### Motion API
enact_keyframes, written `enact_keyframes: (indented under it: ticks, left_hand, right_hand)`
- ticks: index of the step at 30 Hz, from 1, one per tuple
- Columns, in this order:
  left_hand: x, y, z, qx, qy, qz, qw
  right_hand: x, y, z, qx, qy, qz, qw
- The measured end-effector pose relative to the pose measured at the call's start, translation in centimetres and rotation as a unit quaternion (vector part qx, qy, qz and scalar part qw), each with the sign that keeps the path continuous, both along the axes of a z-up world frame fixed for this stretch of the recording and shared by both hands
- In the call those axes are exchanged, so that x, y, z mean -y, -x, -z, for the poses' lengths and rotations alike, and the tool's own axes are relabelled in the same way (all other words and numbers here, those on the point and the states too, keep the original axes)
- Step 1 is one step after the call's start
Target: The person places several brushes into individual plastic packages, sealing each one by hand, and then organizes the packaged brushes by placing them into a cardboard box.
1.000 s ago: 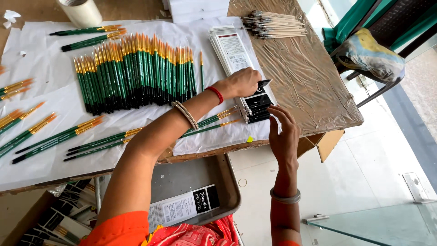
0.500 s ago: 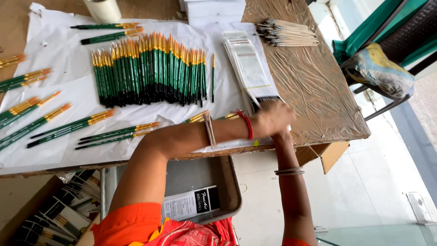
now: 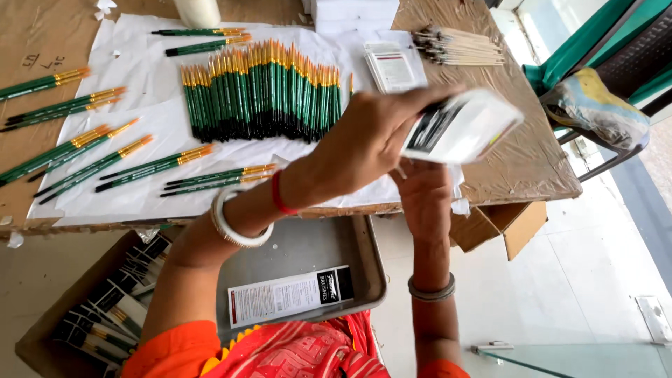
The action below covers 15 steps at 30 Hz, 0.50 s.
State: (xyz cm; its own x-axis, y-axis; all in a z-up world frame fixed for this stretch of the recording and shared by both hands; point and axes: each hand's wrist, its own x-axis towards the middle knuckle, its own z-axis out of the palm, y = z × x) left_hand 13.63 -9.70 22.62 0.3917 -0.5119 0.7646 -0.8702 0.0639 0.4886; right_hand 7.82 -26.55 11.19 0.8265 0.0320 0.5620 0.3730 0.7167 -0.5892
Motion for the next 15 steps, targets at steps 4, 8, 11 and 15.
enact_keyframes:
  ticks: [4,8,11,15]
  left_hand:
    - [-5.7,5.1,9.1,-0.136,-0.005,-0.088,0.987]
    - [-9.7,7.0,13.4,-0.256,0.055,-0.070,0.963]
    - [-11.5,7.7,13.0,-0.261,0.088,-0.064,0.959]
    - [-9.3,5.6,18.6,-0.322,0.130,-0.032,0.937]
  right_hand:
    - [0.6,1.4,3.8,-0.151,-0.242,0.191,0.939]
    - [-1.2,1.9,6.0,-0.125,-0.045,0.363,0.922]
    - [-4.4,3.1,6.2,-0.129,0.103,0.352,0.921]
    - [-7.7,5.4,7.9,-0.093,0.359,0.271,0.888]
